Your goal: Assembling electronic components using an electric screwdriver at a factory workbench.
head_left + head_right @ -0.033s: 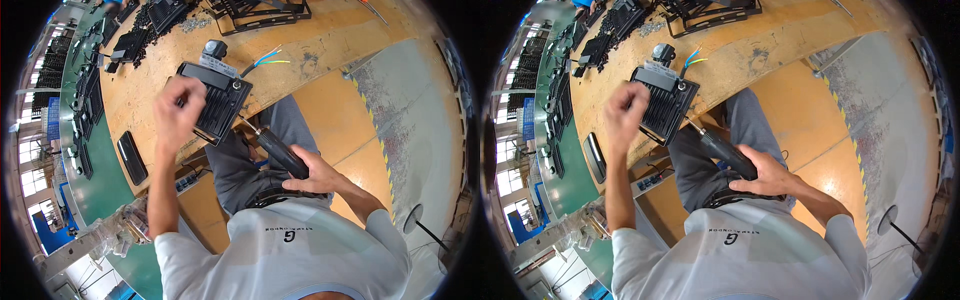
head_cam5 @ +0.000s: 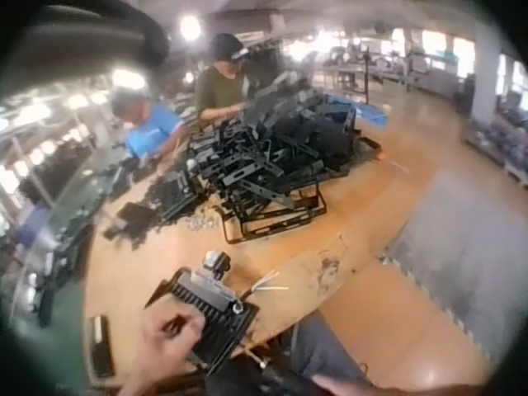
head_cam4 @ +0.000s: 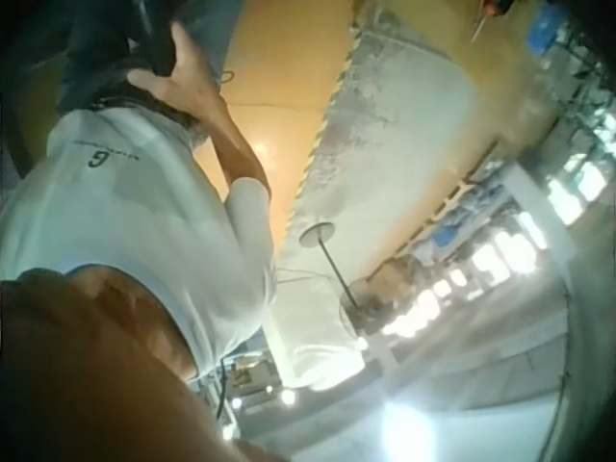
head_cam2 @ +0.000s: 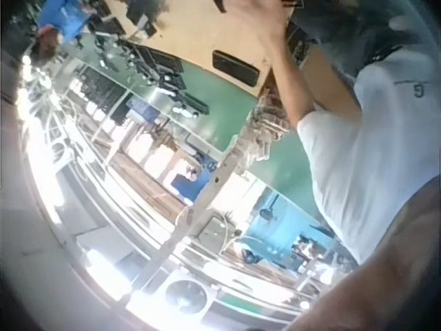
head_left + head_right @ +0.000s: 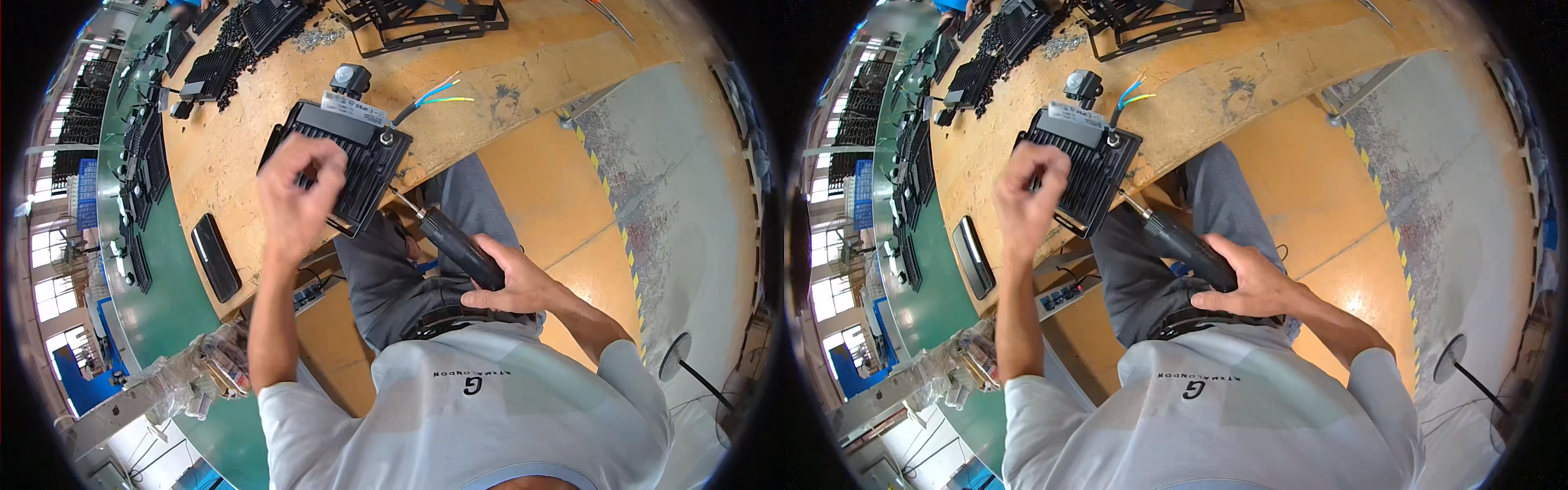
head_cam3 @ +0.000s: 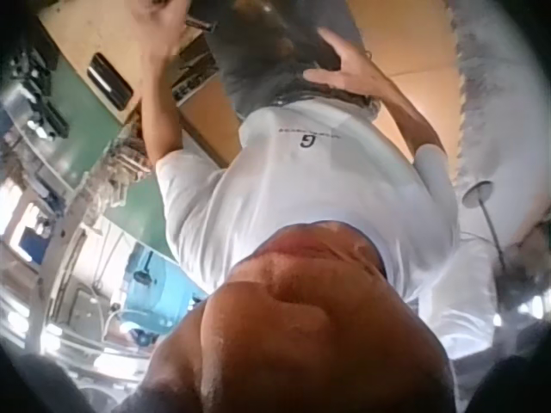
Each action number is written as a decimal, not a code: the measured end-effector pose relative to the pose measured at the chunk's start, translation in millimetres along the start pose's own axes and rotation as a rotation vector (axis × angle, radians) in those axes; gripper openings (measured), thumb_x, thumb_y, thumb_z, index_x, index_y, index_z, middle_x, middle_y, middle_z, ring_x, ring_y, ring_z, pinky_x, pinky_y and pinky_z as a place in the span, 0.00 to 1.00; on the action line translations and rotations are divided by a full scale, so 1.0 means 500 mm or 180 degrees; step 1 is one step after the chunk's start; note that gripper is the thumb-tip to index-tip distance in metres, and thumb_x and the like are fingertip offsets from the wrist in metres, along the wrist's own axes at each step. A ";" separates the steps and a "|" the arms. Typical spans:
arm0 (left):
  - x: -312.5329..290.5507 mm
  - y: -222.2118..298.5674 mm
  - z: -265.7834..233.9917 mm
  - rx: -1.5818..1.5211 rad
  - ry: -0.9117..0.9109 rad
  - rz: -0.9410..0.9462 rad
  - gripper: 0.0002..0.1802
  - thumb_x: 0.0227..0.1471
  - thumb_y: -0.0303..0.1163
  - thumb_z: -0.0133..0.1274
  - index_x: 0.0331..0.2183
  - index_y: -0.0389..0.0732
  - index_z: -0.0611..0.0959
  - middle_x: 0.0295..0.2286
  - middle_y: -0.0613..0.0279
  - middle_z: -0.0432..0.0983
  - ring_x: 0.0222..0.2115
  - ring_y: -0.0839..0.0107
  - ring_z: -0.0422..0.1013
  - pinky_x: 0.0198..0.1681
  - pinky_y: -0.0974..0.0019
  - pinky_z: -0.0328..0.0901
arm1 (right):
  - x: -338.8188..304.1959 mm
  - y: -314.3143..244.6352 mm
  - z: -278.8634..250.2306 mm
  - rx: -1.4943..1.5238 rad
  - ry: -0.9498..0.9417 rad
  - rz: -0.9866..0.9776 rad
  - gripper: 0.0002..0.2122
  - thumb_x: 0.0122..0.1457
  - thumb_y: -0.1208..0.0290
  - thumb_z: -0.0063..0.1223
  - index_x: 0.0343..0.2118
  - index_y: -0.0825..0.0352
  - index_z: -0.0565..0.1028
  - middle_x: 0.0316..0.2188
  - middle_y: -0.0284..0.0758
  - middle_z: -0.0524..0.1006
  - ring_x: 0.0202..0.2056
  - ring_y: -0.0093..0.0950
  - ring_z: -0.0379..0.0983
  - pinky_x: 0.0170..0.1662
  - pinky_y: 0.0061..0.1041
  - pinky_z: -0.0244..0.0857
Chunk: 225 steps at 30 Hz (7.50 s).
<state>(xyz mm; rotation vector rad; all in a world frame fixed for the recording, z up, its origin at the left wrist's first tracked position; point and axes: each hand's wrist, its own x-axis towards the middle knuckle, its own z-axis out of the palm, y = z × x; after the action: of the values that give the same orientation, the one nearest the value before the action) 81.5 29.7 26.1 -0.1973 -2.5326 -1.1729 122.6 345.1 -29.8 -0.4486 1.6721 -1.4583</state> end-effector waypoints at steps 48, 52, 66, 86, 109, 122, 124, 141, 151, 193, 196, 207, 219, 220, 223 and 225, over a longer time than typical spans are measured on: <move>-0.049 0.018 0.055 -0.0067 -0.0179 -0.0460 0.04 0.49 0.21 0.61 0.31 0.33 0.85 0.23 0.65 0.72 0.24 0.75 0.64 0.30 0.69 0.60 | 0.043 0.019 -0.035 -0.0060 -0.0228 -0.0397 0.36 0.51 0.67 0.70 0.62 0.68 0.63 0.30 0.30 0.74 0.21 0.18 0.69 0.24 0.21 0.65; -0.036 0.022 0.045 0.0162 -0.0478 -0.0320 0.04 0.51 0.22 0.60 0.33 0.33 0.85 0.24 0.64 0.73 0.25 0.76 0.65 0.31 0.71 0.61 | 0.039 0.034 0.002 0.0593 -0.0167 -0.0333 0.35 0.52 0.68 0.70 0.61 0.68 0.64 0.30 0.29 0.74 0.21 0.17 0.69 0.24 0.20 0.66; 0.026 -0.008 0.005 -0.0144 -0.1688 -0.0567 0.08 0.49 0.18 0.62 0.35 0.35 0.85 0.25 0.72 0.74 0.23 0.87 0.63 0.26 0.76 0.58 | 0.051 0.052 0.020 0.0788 -0.0217 -0.0496 0.29 0.55 0.71 0.68 0.57 0.69 0.64 0.26 0.29 0.71 0.19 0.16 0.68 0.21 0.19 0.64; 0.023 -0.006 0.000 0.0362 -0.0745 0.0406 0.14 0.53 0.21 0.58 0.44 0.38 0.85 0.34 0.63 0.76 0.34 0.70 0.70 0.39 0.66 0.65 | 0.056 0.078 0.055 0.1506 -0.0382 -0.0455 0.29 0.57 0.75 0.64 0.58 0.71 0.61 0.28 0.31 0.71 0.19 0.18 0.69 0.21 0.20 0.64; 0.025 -0.041 0.050 0.1362 -0.0738 0.0933 0.19 0.58 0.25 0.49 0.51 0.42 0.80 0.52 0.55 0.75 0.60 0.52 0.63 0.67 0.41 0.51 | 0.037 0.004 0.007 0.1628 -0.0497 0.0173 0.25 0.59 0.69 0.64 0.54 0.70 0.63 0.26 0.31 0.71 0.17 0.21 0.70 0.19 0.22 0.65; 0.029 -0.042 0.047 0.0696 -0.0805 0.0500 0.16 0.55 0.24 0.53 0.47 0.39 0.82 0.48 0.52 0.78 0.57 0.52 0.67 0.68 0.40 0.47 | 0.038 -0.122 -0.120 0.0759 -0.0877 0.1063 0.29 0.59 0.69 0.63 0.59 0.69 0.62 0.24 0.29 0.70 0.19 0.20 0.72 0.21 0.23 0.67; 0.032 -0.046 0.049 0.0694 -0.0766 0.0515 0.16 0.55 0.24 0.53 0.47 0.39 0.82 0.47 0.52 0.78 0.57 0.52 0.68 0.68 0.40 0.47 | 0.045 -0.125 -0.127 0.0610 -0.0872 0.1093 0.29 0.58 0.68 0.63 0.59 0.69 0.62 0.24 0.29 0.70 0.19 0.20 0.72 0.21 0.23 0.67; 0.035 -0.048 0.040 0.0455 -0.0854 0.0378 0.16 0.52 0.21 0.56 0.45 0.37 0.83 0.46 0.54 0.80 0.54 0.53 0.70 0.68 0.43 0.46 | 0.045 -0.180 -0.089 -0.0224 -0.0622 0.1162 0.30 0.57 0.67 0.63 0.60 0.68 0.62 0.22 0.28 0.70 0.18 0.17 0.68 0.19 0.21 0.64; 0.033 -0.055 0.073 0.0418 -0.0637 0.0615 0.17 0.50 0.44 0.65 0.37 0.42 0.87 0.40 0.63 0.81 0.50 0.64 0.71 0.62 0.40 0.43 | 0.016 -0.100 -0.069 -0.3702 0.0617 -0.0773 0.35 0.52 0.72 0.63 0.63 0.69 0.60 0.44 0.55 0.76 0.42 0.53 0.75 0.40 0.44 0.70; -1.428 0.389 -0.223 0.3928 0.3052 -0.3464 0.10 0.50 0.26 0.59 0.38 0.39 0.84 0.37 0.51 0.81 0.40 0.52 0.77 0.46 0.54 0.71 | 0.147 0.102 0.247 -0.2372 -0.2351 -0.0524 0.27 0.46 0.72 0.69 0.50 0.71 0.71 0.35 0.38 0.76 0.37 0.30 0.72 0.46 0.29 0.66; -1.647 0.624 -0.090 0.4127 0.4437 -0.5800 0.21 0.45 0.26 0.56 0.45 0.39 0.83 0.41 0.47 0.81 0.45 0.47 0.75 0.50 0.52 0.70 | 0.164 0.103 0.264 -0.2293 -0.2671 -0.0608 0.26 0.47 0.72 0.68 0.50 0.71 0.71 0.35 0.37 0.76 0.38 0.30 0.72 0.46 0.29 0.67; -1.202 0.474 -0.161 0.2329 0.5774 -0.2542 0.11 0.62 0.31 0.52 0.31 0.35 0.82 0.29 0.60 0.79 0.29 0.75 0.72 0.37 0.70 0.67 | 0.173 0.105 0.279 -0.1838 -0.2899 -0.0106 0.26 0.51 0.76 0.66 0.52 0.72 0.68 0.25 0.32 0.74 0.16 0.21 0.69 0.20 0.25 0.66; -0.301 0.460 -0.178 -0.1305 0.1706 0.1514 0.11 0.66 0.36 0.41 0.33 0.42 0.72 0.24 0.50 0.77 0.26 0.57 0.77 0.28 0.59 0.69 | 0.093 0.108 0.149 -0.1641 -0.1494 0.0031 0.35 0.48 0.57 0.70 0.55 0.71 0.68 0.40 0.49 0.79 0.43 0.41 0.78 0.48 0.36 0.69; -0.276 0.437 -0.172 -0.1460 0.1629 0.1458 0.11 0.65 0.36 0.42 0.32 0.41 0.72 0.24 0.50 0.77 0.26 0.57 0.77 0.28 0.60 0.69 | 0.086 0.095 0.135 -0.1575 -0.1322 0.0070 0.35 0.48 0.57 0.70 0.55 0.71 0.68 0.40 0.49 0.79 0.43 0.41 0.78 0.48 0.36 0.69; -0.219 0.417 -0.181 -0.1737 0.1499 0.1217 0.10 0.64 0.34 0.43 0.31 0.40 0.73 0.23 0.51 0.77 0.26 0.59 0.76 0.28 0.61 0.68 | 0.074 0.059 0.107 -0.1518 -0.1118 0.0990 0.34 0.49 0.57 0.70 0.55 0.70 0.68 0.38 0.48 0.79 0.41 0.38 0.77 0.46 0.35 0.69; -0.200 0.406 -0.179 -0.1839 0.1430 0.1029 0.10 0.63 0.33 0.44 0.30 0.40 0.73 0.23 0.51 0.76 0.26 0.59 0.76 0.28 0.62 0.68 | 0.082 0.093 0.097 -0.1484 -0.1220 0.0935 0.35 0.49 0.56 0.69 0.56 0.70 0.68 0.38 0.47 0.79 0.40 0.39 0.77 0.45 0.36 0.69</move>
<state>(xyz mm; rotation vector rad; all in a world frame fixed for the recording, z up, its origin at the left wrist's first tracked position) 250.7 95.1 188.1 -0.4104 -1.6634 -1.5687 148.6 296.3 -85.9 -0.6572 1.6679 -0.7104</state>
